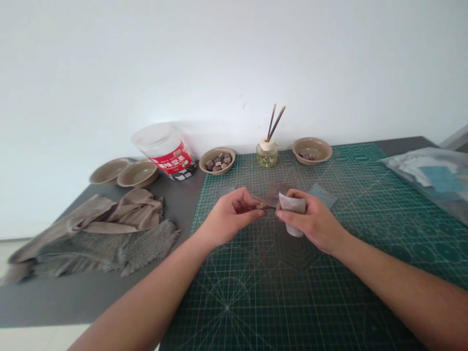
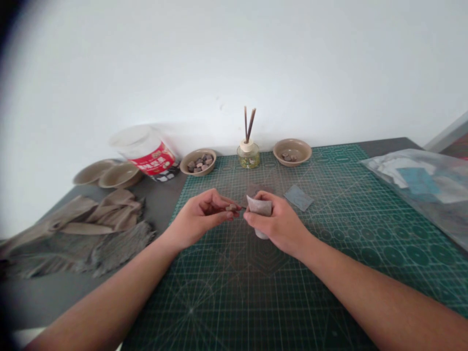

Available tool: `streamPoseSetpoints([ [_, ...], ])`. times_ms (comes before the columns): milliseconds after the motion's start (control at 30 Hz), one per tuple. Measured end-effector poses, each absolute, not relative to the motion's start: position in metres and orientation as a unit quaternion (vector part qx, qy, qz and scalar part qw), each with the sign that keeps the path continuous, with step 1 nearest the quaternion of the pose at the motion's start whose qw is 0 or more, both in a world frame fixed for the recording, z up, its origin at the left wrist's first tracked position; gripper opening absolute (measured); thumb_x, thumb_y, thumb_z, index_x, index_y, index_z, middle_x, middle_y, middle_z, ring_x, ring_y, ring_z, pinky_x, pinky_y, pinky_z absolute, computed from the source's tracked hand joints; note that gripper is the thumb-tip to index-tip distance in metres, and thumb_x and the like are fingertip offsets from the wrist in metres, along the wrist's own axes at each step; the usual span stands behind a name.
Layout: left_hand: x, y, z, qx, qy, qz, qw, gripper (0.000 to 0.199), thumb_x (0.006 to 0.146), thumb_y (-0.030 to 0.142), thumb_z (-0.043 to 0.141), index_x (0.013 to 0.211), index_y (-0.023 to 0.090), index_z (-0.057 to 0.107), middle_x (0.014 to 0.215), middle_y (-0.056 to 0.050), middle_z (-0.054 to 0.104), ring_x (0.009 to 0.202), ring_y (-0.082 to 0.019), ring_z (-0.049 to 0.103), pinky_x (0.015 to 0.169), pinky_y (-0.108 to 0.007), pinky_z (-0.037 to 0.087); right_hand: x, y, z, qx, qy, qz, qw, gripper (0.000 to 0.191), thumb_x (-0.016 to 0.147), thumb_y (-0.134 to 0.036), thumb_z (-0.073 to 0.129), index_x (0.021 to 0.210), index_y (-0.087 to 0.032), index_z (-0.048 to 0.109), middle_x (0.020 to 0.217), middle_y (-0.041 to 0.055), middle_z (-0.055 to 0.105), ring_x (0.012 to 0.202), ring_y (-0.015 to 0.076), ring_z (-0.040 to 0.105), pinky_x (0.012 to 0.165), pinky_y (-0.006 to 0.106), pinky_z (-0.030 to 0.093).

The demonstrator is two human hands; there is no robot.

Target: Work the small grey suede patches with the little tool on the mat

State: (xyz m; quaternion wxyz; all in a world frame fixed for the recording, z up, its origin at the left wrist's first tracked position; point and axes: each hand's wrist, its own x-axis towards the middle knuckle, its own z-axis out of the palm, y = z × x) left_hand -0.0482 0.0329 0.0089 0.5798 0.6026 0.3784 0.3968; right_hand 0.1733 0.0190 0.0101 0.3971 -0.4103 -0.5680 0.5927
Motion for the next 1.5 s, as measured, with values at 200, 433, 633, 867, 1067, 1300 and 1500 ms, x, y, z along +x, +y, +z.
streamPoseSetpoints([
  [200,-0.0474,0.0310,0.0109,0.583,0.349,0.370,0.634,0.031,0.073,0.014,0.085,0.096,0.014,0.064,0.090,-0.004,0.076,0.081,-0.014,0.072,0.077,-0.027,0.057,0.1753,0.0180,0.0102,-0.423,-0.644,0.511,0.381,0.022,0.081,-0.039,0.080,0.090,-0.021,0.071,0.075,-0.0032,0.067,0.066,0.0128,0.060,0.061,0.025,0.046],
  [433,-0.0491,0.0315,0.0110,0.582,0.372,0.347,0.635,0.028,0.070,0.016,0.087,0.087,0.012,0.065,0.079,-0.002,0.076,0.069,-0.011,0.069,0.066,-0.021,0.053,0.1765,0.0144,0.0115,-0.381,-0.754,0.364,0.392,0.012,0.090,-0.034,0.072,0.096,-0.025,0.078,0.095,0.0000,0.077,0.087,0.0167,0.071,0.078,0.028,0.053],
  [633,-0.0495,0.0330,0.0090,0.577,0.385,0.327,0.642,0.031,0.071,0.017,0.086,0.093,0.012,0.065,0.075,-0.004,0.076,0.060,-0.011,0.066,0.059,-0.022,0.052,0.1771,0.0133,0.0076,-0.339,-0.812,0.286,0.380,0.019,0.096,-0.025,0.065,0.110,-0.025,0.077,0.111,0.0037,0.076,0.099,0.0164,0.071,0.088,0.028,0.055],
  [867,-0.0483,0.0310,0.0118,0.600,0.404,0.308,0.618,0.025,0.073,0.017,0.084,0.091,0.012,0.068,0.076,-0.003,0.075,0.065,-0.011,0.066,0.061,-0.021,0.050,0.1759,0.0103,0.0060,-0.349,-0.811,0.279,0.378,0.028,0.096,-0.021,0.064,0.120,-0.028,0.074,0.110,0.0039,0.074,0.097,0.0162,0.070,0.086,0.029,0.055],
  [1067,-0.0478,0.0298,0.0122,0.612,0.407,0.295,0.610,0.024,0.075,0.021,0.083,0.092,0.012,0.070,0.076,-0.002,0.073,0.065,-0.010,0.063,0.061,-0.020,0.048,0.1760,0.0106,0.0061,-0.346,-0.801,0.317,0.373,0.025,0.094,-0.020,0.065,0.115,-0.028,0.076,0.101,0.0020,0.073,0.090,0.0140,0.068,0.081,0.027,0.053],
  [1300,-0.0468,0.0277,0.0137,0.620,0.403,0.291,0.607,0.023,0.076,0.019,0.082,0.093,0.013,0.068,0.079,-0.001,0.072,0.069,-0.009,0.063,0.064,-0.020,0.048,0.1768,0.0103,0.0067,-0.347,-0.795,0.350,0.354,0.022,0.094,-0.020,0.065,0.111,-0.026,0.077,0.089,0.0002,0.067,0.080,0.0121,0.064,0.074,0.027,0.050],
  [1500,-0.0471,0.0276,0.0140,0.630,0.412,0.290,0.591,0.023,0.075,0.019,0.082,0.093,0.013,0.069,0.080,-0.002,0.073,0.068,-0.010,0.064,0.061,-0.019,0.047,0.1753,0.0096,0.0066,-0.345,-0.794,0.347,0.362,0.023,0.094,-0.021,0.065,0.112,-0.027,0.078,0.087,0.0005,0.066,0.078,0.0124,0.063,0.071,0.027,0.049],
])
